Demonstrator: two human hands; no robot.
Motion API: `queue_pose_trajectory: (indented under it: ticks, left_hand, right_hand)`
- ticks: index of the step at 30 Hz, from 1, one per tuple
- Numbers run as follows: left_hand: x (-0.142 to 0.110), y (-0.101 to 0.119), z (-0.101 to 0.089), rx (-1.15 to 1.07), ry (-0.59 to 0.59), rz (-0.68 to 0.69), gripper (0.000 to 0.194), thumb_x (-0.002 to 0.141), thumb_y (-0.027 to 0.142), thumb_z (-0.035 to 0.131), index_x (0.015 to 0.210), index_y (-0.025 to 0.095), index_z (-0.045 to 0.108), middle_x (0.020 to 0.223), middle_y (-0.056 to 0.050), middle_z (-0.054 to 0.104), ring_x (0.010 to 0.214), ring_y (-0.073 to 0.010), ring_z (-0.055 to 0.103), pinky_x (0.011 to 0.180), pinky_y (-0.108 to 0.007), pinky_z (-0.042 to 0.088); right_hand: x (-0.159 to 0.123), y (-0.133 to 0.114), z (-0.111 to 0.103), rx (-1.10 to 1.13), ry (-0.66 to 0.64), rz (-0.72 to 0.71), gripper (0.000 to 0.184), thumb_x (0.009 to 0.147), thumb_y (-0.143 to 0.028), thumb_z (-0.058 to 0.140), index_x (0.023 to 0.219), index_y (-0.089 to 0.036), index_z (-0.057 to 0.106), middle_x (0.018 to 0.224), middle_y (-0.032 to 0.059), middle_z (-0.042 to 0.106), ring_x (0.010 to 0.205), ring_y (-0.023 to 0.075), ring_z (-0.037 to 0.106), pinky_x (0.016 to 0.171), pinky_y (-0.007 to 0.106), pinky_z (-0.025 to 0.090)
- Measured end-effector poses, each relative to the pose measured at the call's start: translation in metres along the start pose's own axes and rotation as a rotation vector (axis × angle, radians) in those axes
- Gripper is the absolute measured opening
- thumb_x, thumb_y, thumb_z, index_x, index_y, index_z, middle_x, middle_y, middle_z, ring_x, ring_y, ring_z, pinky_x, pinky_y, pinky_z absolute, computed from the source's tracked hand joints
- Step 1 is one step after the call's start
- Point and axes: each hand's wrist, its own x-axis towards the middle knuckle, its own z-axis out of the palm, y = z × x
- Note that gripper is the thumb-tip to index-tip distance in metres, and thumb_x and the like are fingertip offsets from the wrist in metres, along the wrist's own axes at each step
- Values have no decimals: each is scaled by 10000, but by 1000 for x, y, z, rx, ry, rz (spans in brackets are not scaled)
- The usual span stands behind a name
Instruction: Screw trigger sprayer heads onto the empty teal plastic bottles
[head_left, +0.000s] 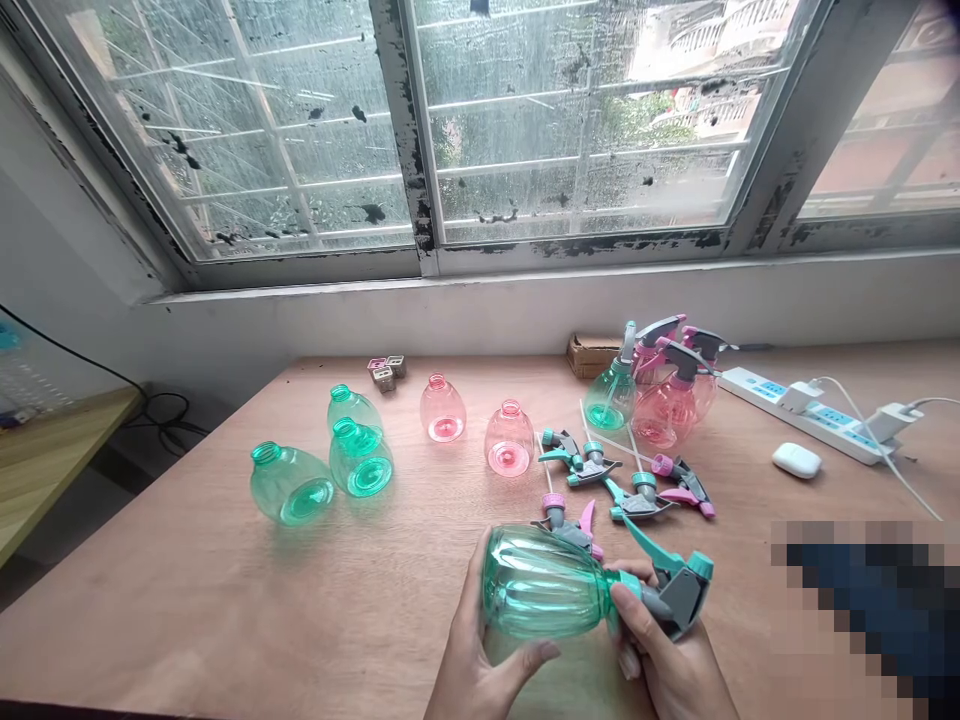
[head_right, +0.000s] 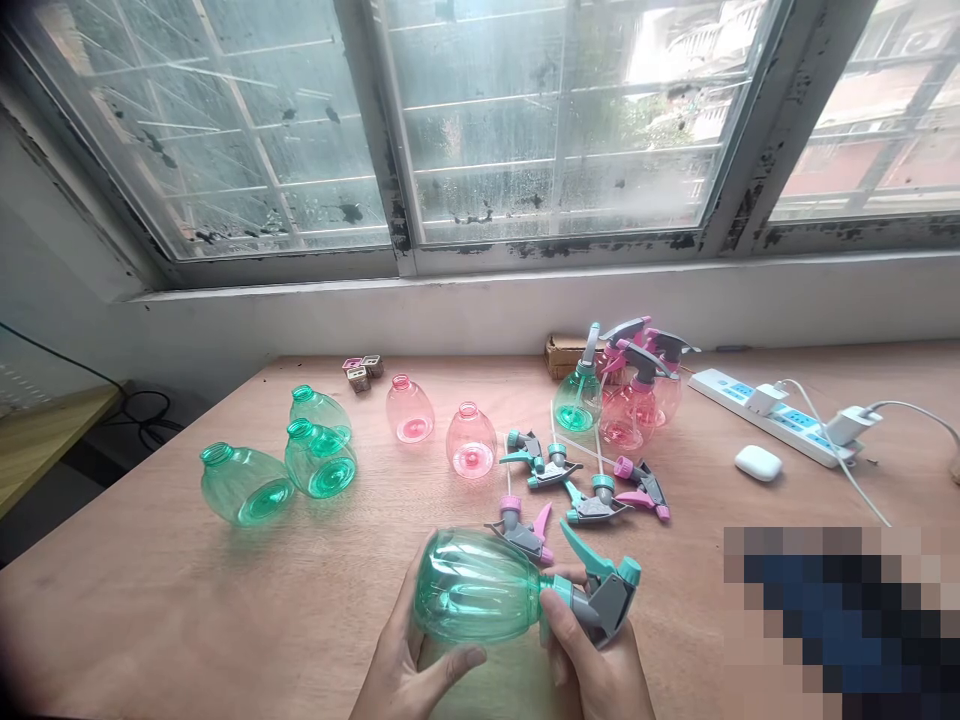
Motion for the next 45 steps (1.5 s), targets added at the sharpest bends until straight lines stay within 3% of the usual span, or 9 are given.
queue_pose_trajectory:
  ticks: [15,23,34,45]
  left_hand:
    - [0,2,2,31,9,-8,1104,748,485,949,1666,266,376,1635,-131,562,1543,-403,466,1330,-527,274]
    - [-1,3,2,46,-1,-3,1090,769,487,934,1667,254,362,1656,-128,538,1562,-375,447,1334,-483,274]
    - [-2,8,3,72,3,-3,1066,762,481,934,1655,259,396,1630,-127,572,1555,-400,457,1330,-515,293]
    - [-4,8,2,56,-4,-47,1078,781,467,936,1674,283,360,1678,-120,514,1567,-399,436,1340,-527,254]
  right_hand:
    - [-1,-2,1,-13,9,5,476,858,-619,848,1022,-201,690,533,-48,600,399,95,474,466,233,326]
    - [0,1,-1,-3,5,3,467,863,-606,852,1030,-202,686,532,-49,605,398,93,480,463,225,325]
    - [-2,2,0,2,24,20,479,851,-605,859,1025,-198,676,525,-47,599,396,115,468,455,252,305]
    - [1,4,-12,-6,-21,74,445,863,-568,865,1029,-206,669,541,-45,612,410,126,518,460,247,368]
